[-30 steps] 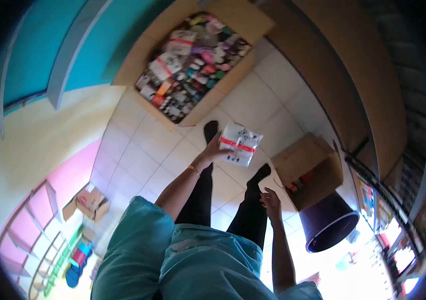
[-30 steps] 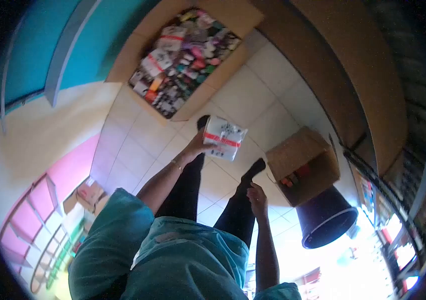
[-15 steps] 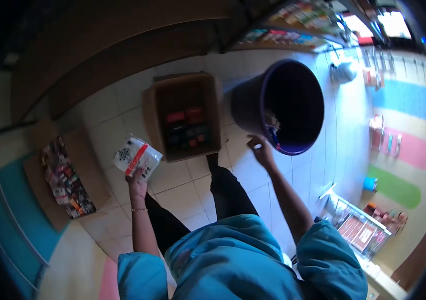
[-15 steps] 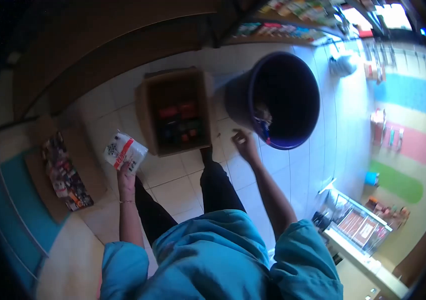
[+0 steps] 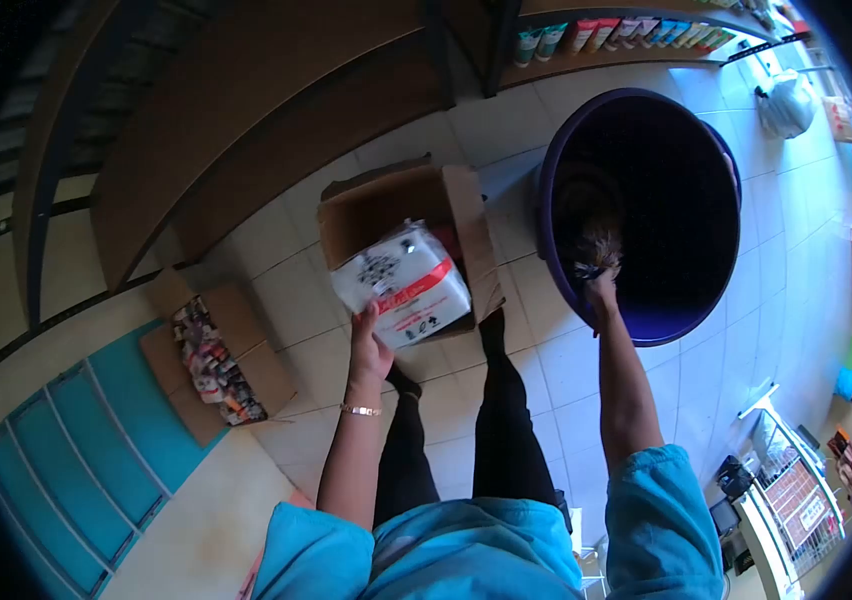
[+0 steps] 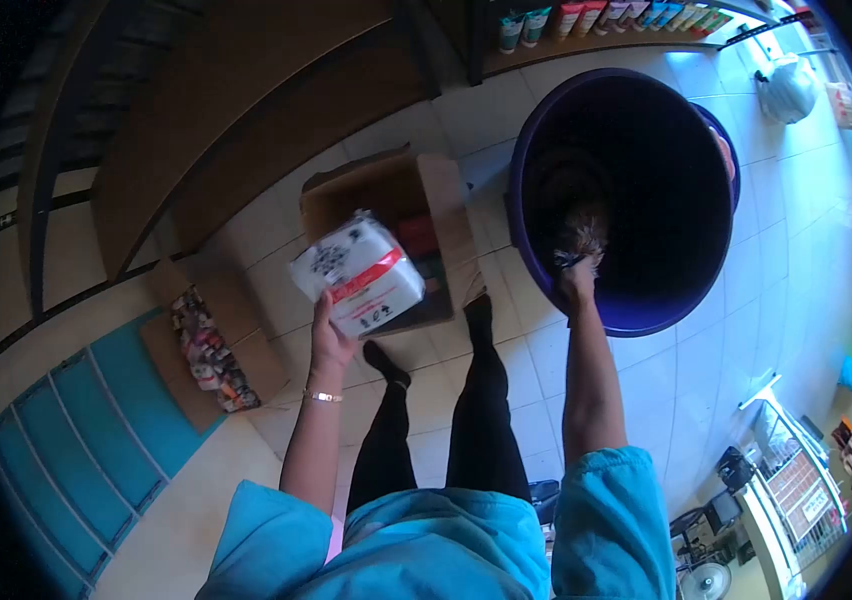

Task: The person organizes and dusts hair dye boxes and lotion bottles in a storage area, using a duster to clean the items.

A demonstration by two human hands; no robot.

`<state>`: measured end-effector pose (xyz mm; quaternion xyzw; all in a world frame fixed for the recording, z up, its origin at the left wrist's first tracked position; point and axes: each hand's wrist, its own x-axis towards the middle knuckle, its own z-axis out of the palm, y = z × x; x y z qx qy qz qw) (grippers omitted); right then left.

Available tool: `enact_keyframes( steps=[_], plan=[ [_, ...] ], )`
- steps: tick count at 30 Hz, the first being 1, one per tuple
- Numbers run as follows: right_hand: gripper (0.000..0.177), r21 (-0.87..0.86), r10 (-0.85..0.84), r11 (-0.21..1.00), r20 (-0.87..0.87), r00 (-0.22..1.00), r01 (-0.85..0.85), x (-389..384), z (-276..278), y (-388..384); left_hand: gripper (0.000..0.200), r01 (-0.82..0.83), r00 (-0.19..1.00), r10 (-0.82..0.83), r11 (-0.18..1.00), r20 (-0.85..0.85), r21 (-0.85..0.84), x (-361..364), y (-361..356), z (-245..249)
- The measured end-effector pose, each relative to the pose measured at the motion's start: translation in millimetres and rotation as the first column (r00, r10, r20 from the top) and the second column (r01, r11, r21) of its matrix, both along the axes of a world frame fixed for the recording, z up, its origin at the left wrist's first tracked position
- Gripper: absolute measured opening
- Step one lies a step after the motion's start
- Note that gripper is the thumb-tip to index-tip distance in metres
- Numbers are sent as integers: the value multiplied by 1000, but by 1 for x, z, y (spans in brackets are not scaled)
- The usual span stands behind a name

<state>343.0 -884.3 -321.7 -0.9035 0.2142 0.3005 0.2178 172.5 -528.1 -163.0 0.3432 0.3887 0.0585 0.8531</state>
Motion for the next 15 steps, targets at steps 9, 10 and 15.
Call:
enact_keyframes(
  steps=[9,10,15],
  plan=[
    [47,831,-378,546,127,917,109,-114,255,-40,51,-100,962,98,995,253,-6,13,-8,74],
    [42,836,-347,540,109,931,104,-127,282,-40,53,-105,949,90,994,302,37,13,-15,87],
    [14,821,-168,543,314,934,-178,-192,338,-25,56,-61,849,76,997,523,-46,17,-23,214]
  ],
)
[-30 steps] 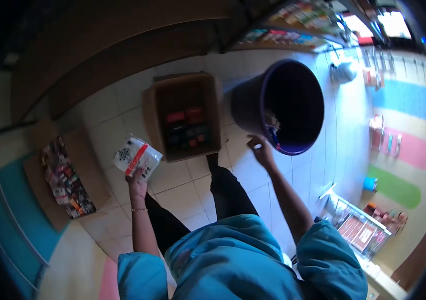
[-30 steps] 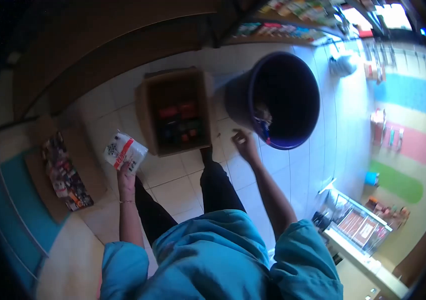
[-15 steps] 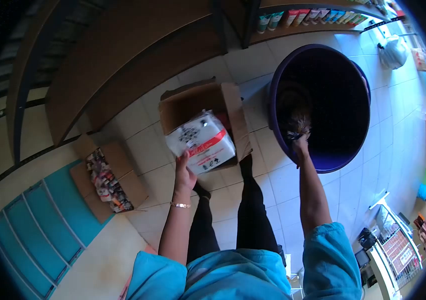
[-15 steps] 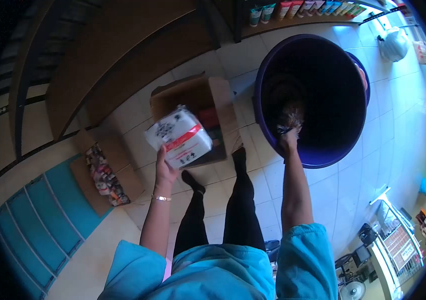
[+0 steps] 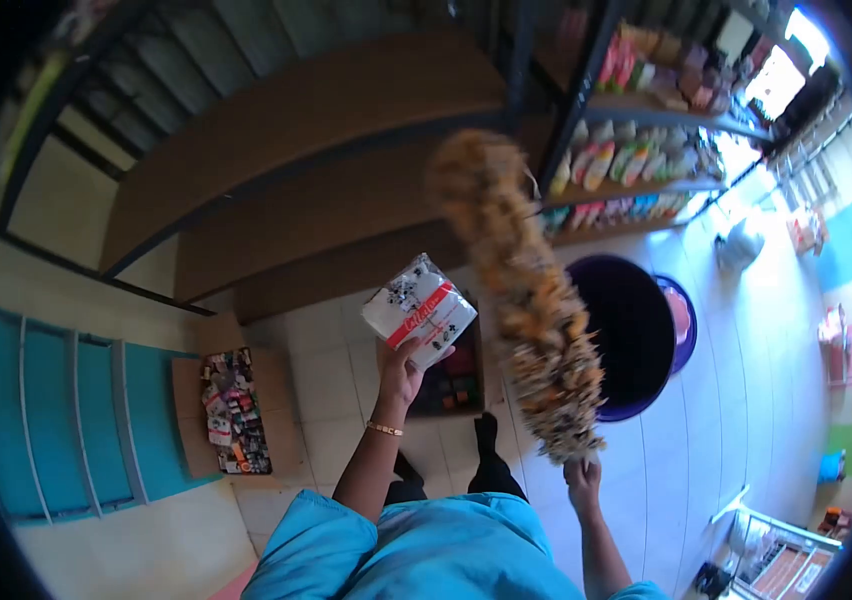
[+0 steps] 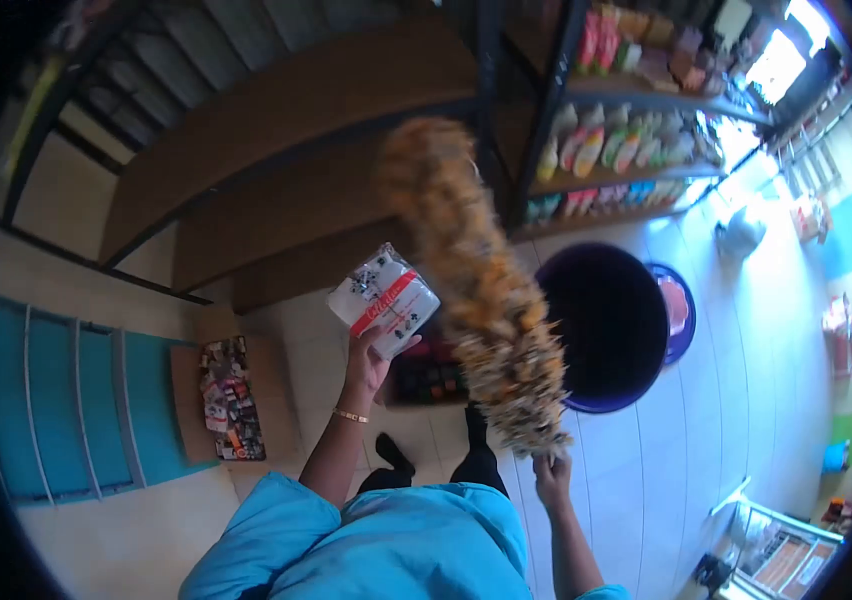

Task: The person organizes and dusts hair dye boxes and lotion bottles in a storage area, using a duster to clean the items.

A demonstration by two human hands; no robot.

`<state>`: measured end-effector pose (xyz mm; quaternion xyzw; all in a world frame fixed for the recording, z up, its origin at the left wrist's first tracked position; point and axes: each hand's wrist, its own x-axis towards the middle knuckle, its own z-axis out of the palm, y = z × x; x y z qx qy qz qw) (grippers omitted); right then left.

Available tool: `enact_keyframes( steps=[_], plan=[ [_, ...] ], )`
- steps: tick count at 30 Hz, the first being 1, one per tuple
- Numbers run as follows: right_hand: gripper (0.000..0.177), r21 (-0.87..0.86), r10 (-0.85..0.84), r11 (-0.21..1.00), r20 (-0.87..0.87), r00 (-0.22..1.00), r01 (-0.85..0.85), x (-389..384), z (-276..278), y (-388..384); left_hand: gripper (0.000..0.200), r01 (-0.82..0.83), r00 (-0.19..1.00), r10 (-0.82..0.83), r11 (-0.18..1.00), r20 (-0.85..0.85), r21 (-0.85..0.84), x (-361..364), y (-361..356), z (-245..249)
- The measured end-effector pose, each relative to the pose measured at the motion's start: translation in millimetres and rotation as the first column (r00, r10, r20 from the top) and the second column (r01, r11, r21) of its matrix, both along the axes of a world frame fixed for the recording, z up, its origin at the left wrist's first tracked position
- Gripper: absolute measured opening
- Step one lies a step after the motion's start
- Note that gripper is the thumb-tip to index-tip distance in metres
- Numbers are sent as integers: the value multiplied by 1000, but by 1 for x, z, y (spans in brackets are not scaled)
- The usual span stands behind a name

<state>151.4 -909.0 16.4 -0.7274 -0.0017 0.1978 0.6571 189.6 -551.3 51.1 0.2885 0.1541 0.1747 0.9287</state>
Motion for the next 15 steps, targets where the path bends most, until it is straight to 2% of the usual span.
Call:
enact_keyframes(
  steps=[1,2,3,4,5,6,7,8,9,10,12,13,15],
  plan=[
    [14,-94,98,993,285,953,-74,-3,22,7,54,-34,996,28,996,81,77,-3,-2,20],
    [14,-210,204,972,540,816,-104,-1,44,22,52,25,985,-12,997,172,-73,-9,12,28],
    [14,-341,325,936,730,602,-92,11,59,55,51,100,962,-36,969,270,-227,-5,45,19],
    [16,-411,394,903,681,617,-124,6,84,73,50,200,927,-57,912,372,-357,-9,64,17],
    [15,-467,410,878,628,662,-100,3,94,84,48,282,814,-99,929,572,-240,-22,73,31],
    [15,-525,424,847,565,708,-89,3,103,94,46,67,893,-3,990,450,-126,-28,79,41],
    [15,-459,371,886,608,702,-70,8,102,102,45,-145,935,134,989,328,9,-31,80,51],
    [14,-394,319,917,639,700,-59,15,101,107,43,-333,931,298,929,209,160,-37,82,59],
    [10,-405,324,914,665,673,-39,20,111,113,43,-328,925,287,934,249,141,-44,86,67],
    [6,-336,220,940,722,656,54,29,112,122,43,-317,921,272,940,280,127,-50,89,77],
    [7,-150,28,986,581,813,73,27,131,138,43,-316,914,265,940,305,128,-69,94,94],
    [9,-116,57,993,538,841,7,23,127,134,42,-337,905,281,932,319,135,-75,98,108],
    [8,-131,151,988,735,661,-81,-1,125,142,42,-378,891,325,918,316,121,-89,110,106]
  ],
)
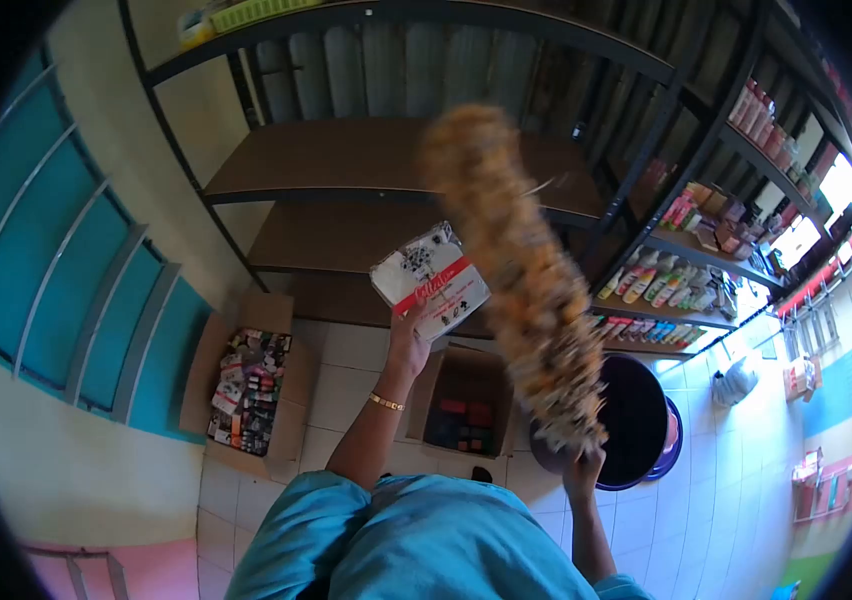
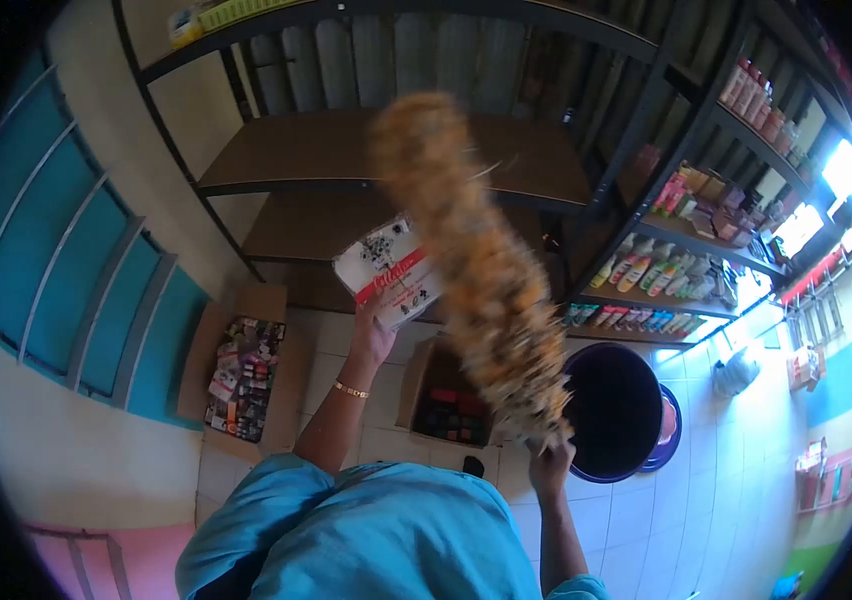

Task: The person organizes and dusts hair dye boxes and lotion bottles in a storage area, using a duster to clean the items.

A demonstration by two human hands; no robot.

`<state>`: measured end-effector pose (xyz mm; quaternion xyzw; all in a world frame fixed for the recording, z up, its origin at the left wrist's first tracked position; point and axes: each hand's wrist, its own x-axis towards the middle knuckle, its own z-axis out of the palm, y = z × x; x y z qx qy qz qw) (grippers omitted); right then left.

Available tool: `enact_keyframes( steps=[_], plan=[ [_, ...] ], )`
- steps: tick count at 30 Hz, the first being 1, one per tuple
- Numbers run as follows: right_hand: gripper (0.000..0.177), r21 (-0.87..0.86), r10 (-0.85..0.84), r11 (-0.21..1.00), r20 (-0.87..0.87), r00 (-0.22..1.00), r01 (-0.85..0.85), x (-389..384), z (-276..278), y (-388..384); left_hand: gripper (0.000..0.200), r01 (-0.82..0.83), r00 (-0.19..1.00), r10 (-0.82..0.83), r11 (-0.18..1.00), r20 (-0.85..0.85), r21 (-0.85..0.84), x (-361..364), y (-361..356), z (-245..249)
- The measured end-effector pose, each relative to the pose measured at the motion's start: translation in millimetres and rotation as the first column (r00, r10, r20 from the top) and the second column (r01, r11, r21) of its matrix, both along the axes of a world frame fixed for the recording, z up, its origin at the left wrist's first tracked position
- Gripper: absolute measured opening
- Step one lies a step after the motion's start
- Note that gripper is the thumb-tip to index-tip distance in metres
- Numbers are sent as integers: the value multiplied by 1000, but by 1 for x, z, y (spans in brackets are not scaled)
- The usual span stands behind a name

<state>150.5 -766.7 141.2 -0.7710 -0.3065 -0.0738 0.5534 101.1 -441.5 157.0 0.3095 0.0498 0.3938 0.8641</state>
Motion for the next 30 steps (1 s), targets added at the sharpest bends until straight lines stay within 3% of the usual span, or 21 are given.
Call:
enact_keyframes(
  steps=[1,3,6,8,9,10,11,12,13,15,16,19,22,23,25,26,28,29,30],
  plan=[
    [8,-2,52,999,132,990,-53,-14,0,2,41,-20,1000,20,1000,-4,-21,-5,9,-21],
    [8,-298,129,949,70,989,-103,-30,2,5,41,-59,998,56,995,-40,-76,-22,14,-19],
    [7,-27,-23,999,-5,1000,23,-14,-12,32,45,40,997,-36,997,67,-62,-47,11,30],
    [9,96,57,995,-326,944,-27,-10,-9,36,49,258,935,-212,957,284,-132,-67,19,25],
    [10,157,117,986,-474,873,-47,-6,-9,35,50,271,926,-231,957,297,-101,-65,18,37],
    [9,184,159,979,-395,905,-91,0,-42,32,51,280,918,-245,957,313,-72,-65,12,54],
    [8,102,188,980,-218,958,-170,-11,-55,27,52,284,909,-254,958,330,-45,-68,9,64],
    [8,3,230,973,-42,972,-230,-23,-62,25,52,236,925,-178,962,337,-139,-61,18,53],
    [7,-104,281,957,128,951,-269,-35,-55,28,51,359,846,-254,921,470,-149,-61,23,50],
    [8,-175,193,967,28,981,-186,-44,-14,36,51,590,616,-359,800,702,-109,-62,29,48],
    [9,-216,142,966,-18,990,-143,-41,9,42,49,300,908,-250,948,337,-105,-63,19,66],
    [13,58,73,997,-345,936,-56,-17,29,46,49,252,939,-232,966,254,-49,-57,6,78],
    [19,148,118,986,-260,958,-82,-9,31,24,46,77,987,-83,996,141,50,-42,16,65],
    [22,23,140,990,-114,984,-138,-12,31,16,46,28,993,-39,995,113,97,-38,19,58],
    [28,-239,233,952,167,958,-190,-21,36,8,48,341,877,-310,940,368,-21,-40,23,41],
    [30,-346,195,923,46,980,-168,-27,43,9,49,491,770,-408,870,491,-48,-40,23,35],
    [29,-260,131,959,61,989,-111,-4,28,12,53,134,972,-143,989,186,60,-32,9,47],
    [29,-220,102,972,62,993,-86,4,24,12,55,-39,999,33,987,38,153,-30,2,53],
    [24,-56,33,998,118,993,-26,9,36,20,55,3,998,-11,993,68,119,-29,-1,56]
  ],
)
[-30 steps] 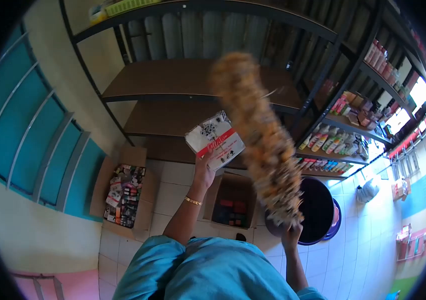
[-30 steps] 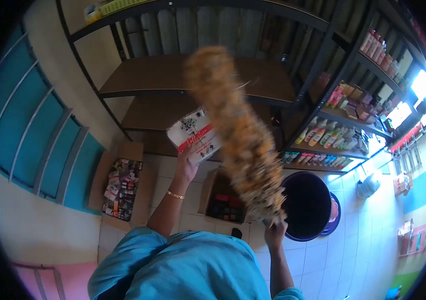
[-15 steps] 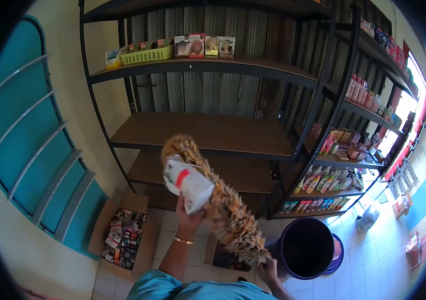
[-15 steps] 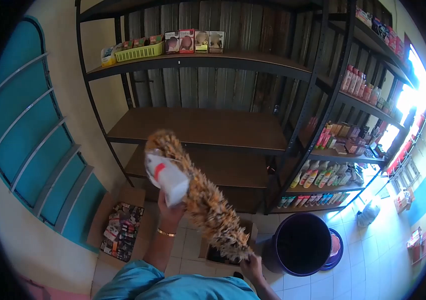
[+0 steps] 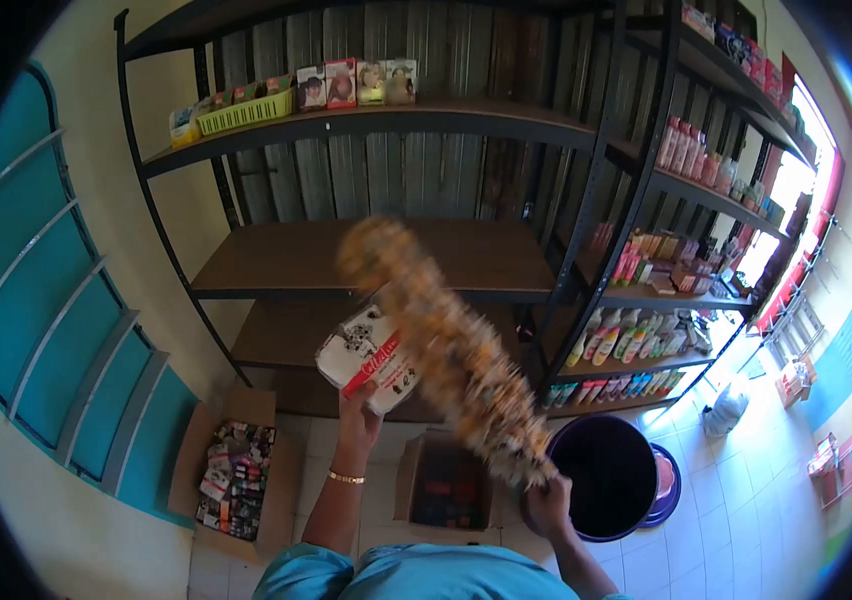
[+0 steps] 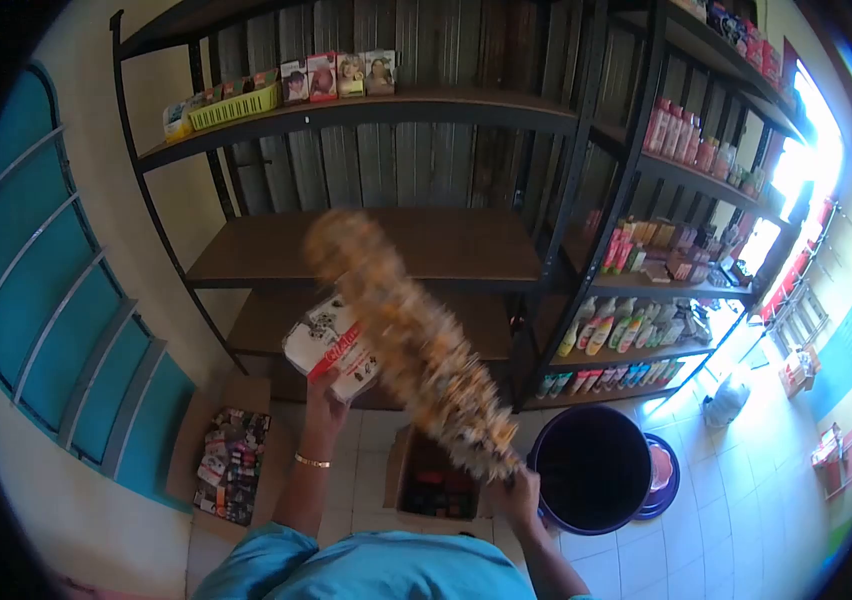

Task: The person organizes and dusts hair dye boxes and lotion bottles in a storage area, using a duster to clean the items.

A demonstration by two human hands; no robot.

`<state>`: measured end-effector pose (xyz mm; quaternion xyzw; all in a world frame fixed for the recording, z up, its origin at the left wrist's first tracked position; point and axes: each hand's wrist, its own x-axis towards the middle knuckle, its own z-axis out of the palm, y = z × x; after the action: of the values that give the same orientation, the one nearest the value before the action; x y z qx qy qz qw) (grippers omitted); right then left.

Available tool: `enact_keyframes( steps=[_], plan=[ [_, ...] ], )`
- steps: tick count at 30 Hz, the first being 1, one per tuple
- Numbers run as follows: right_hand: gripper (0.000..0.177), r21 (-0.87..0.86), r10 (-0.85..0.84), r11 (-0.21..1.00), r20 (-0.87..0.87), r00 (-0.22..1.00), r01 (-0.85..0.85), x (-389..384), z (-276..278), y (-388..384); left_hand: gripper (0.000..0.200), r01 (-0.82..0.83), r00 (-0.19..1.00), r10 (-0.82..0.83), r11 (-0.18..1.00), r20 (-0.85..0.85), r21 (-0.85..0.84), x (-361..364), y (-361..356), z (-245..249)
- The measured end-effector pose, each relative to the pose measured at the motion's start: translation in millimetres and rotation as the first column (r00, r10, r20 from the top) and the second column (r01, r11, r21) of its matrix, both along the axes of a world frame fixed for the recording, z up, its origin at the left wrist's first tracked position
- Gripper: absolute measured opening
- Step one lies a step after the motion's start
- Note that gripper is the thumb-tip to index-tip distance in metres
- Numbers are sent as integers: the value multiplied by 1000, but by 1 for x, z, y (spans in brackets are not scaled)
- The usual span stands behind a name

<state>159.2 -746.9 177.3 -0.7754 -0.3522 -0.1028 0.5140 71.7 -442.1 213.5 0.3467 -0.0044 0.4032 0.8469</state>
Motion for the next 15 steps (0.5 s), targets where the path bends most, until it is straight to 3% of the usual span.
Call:
enact_keyframes(
  steps=[1,3,5,6,8,9,10,11,13,14,15],
  plan=[
    [19,-59,-75,996,-109,991,69,1,10,-2,55,44,999,-43,998,26,-36,-1,-2,2],
    [13,44,-22,999,-89,996,26,11,-14,-12,55,69,995,-63,994,78,-80,1,-4,5],
    [17,-7,109,994,-44,993,-110,0,-12,-15,53,21,992,-8,994,124,-108,3,-5,3],
    [18,-39,184,982,-33,982,-185,-5,-11,-20,52,194,973,-170,969,155,-156,-1,6,-22],
    [11,-44,242,966,-181,953,-253,7,-32,-23,51,170,984,-159,973,77,-158,-8,9,-37],
    [12,-40,262,959,-247,933,-280,14,-40,-22,52,-15,999,11,995,-46,-94,-2,-6,-16],
    [14,-8,165,986,-121,979,-167,21,-38,-17,53,-187,970,183,982,-157,-5,4,-15,-3],
    [16,44,54,998,4,999,-55,29,-34,-10,54,-172,974,169,985,-150,-6,4,-16,-3],
    [12,90,170,985,-433,885,-145,56,-17,-12,57,-138,981,137,990,-136,-3,1,-22,-7],
    [14,21,168,981,-596,785,-195,70,-20,-26,53,-322,914,371,908,-161,268,4,-26,-11],
    [17,46,198,979,-420,886,-197,80,-37,-39,56,-326,904,400,873,-150,362,3,-24,-10]
  ],
)
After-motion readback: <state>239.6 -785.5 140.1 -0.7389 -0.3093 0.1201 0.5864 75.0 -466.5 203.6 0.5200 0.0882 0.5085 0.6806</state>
